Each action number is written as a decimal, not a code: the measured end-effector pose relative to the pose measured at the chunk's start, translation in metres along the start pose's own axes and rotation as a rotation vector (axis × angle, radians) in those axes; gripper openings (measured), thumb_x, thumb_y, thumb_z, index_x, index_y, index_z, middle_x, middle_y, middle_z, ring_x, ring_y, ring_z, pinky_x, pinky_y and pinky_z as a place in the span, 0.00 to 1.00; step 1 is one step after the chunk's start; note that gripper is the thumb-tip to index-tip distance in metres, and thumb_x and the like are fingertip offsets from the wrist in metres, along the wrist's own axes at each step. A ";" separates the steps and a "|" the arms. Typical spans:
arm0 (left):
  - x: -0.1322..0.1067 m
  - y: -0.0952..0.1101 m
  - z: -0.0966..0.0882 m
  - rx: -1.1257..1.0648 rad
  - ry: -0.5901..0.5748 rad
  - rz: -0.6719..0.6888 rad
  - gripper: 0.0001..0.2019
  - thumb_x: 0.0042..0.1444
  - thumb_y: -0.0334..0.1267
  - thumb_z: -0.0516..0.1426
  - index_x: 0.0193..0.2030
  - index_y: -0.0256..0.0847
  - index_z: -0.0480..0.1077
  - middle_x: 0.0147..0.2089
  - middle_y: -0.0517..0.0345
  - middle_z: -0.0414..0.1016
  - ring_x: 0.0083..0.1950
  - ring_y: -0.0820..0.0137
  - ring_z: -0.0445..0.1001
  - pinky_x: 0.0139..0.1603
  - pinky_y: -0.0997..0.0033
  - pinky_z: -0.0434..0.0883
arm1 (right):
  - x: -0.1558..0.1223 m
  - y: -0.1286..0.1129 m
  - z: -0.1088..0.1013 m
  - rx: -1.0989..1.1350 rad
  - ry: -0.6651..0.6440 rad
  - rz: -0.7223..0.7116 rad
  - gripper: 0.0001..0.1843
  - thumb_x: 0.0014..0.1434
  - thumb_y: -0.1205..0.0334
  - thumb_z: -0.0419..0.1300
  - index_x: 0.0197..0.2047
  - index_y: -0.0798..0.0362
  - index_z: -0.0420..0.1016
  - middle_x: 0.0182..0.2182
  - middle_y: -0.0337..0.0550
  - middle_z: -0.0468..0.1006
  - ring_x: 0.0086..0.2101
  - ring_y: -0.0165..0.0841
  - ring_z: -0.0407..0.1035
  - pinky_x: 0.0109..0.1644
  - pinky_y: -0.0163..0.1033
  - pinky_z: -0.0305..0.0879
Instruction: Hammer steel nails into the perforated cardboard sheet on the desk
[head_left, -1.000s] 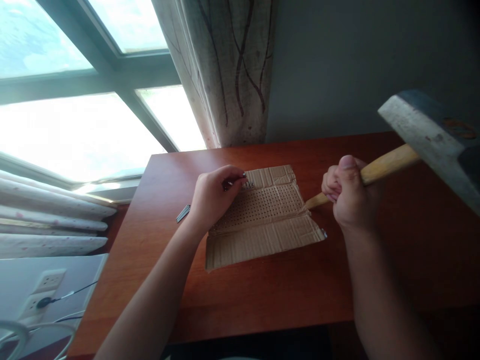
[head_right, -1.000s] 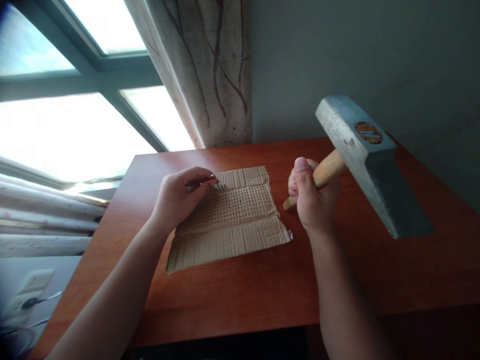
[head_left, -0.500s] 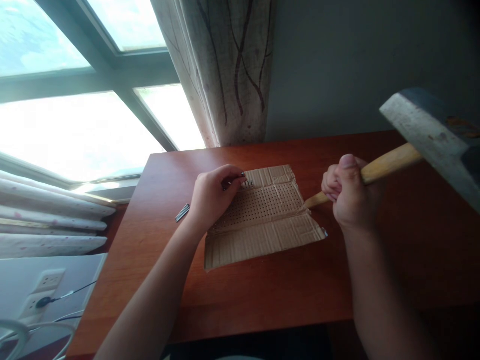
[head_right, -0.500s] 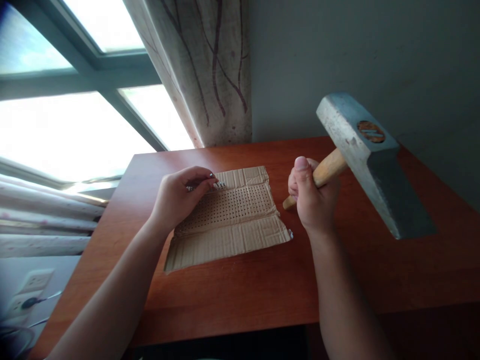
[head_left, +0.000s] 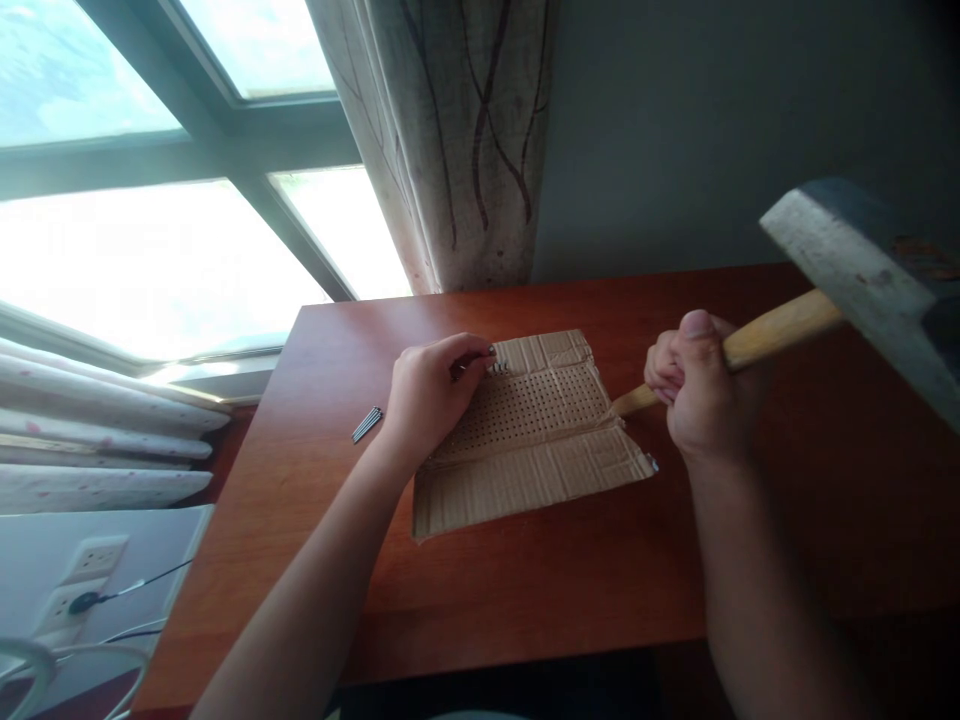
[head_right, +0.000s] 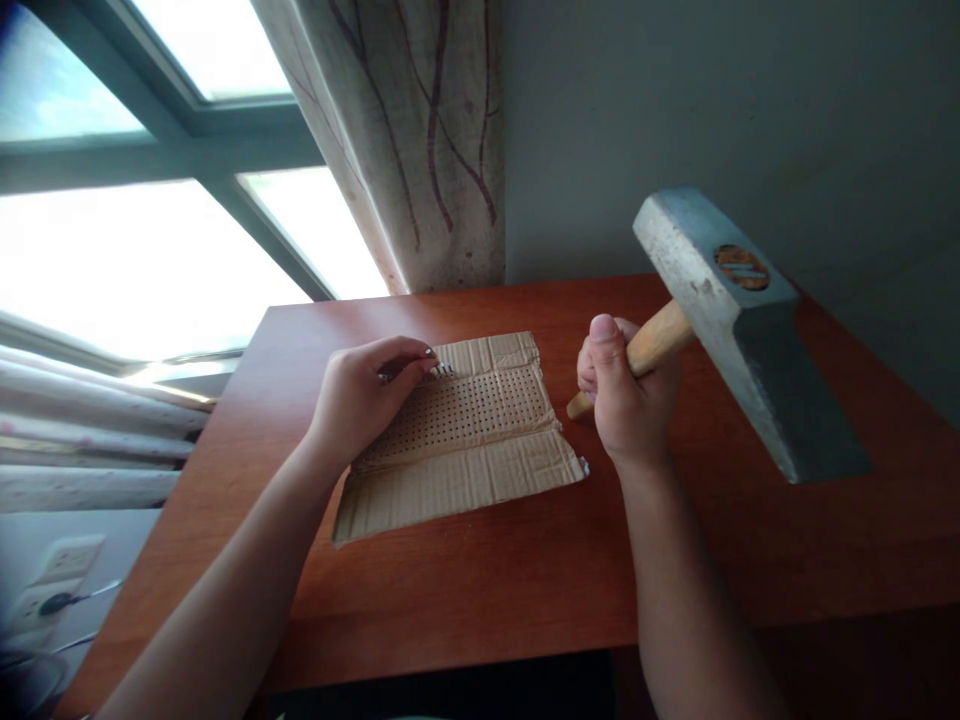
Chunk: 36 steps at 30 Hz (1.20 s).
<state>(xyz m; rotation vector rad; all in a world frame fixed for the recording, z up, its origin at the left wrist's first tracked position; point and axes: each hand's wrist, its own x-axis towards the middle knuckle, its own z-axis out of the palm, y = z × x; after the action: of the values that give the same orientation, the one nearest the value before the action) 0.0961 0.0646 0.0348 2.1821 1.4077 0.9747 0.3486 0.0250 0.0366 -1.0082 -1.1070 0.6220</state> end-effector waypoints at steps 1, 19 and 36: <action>0.000 0.000 0.000 -0.004 0.002 -0.002 0.06 0.60 0.37 0.60 0.38 0.43 0.79 0.35 0.59 0.83 0.35 0.69 0.80 0.35 0.71 0.72 | 0.000 0.001 0.000 0.002 -0.001 -0.004 0.32 0.61 0.39 0.62 0.18 0.48 0.52 0.13 0.29 0.51 0.13 0.24 0.47 0.15 0.35 0.39; 0.001 0.000 0.002 -0.014 0.006 -0.008 0.05 0.58 0.36 0.60 0.38 0.42 0.79 0.34 0.57 0.83 0.35 0.68 0.80 0.34 0.71 0.71 | 0.010 -0.025 -0.001 -0.630 -0.417 0.066 0.24 0.63 0.39 0.59 0.27 0.49 0.65 0.19 0.34 0.63 0.21 0.28 0.56 0.24 0.36 0.50; 0.002 -0.002 0.003 -0.036 -0.016 -0.027 0.06 0.58 0.33 0.61 0.38 0.45 0.81 0.37 0.59 0.84 0.37 0.67 0.80 0.35 0.70 0.71 | 0.027 -0.077 0.035 -1.182 -0.794 -0.092 0.20 0.69 0.49 0.53 0.27 0.49 0.60 0.21 0.38 0.68 0.22 0.31 0.61 0.30 0.40 0.49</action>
<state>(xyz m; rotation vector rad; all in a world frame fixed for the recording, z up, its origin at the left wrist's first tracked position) 0.0976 0.0675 0.0325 2.1350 1.3975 0.9640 0.3210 0.0253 0.1202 -1.7418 -2.3387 0.2262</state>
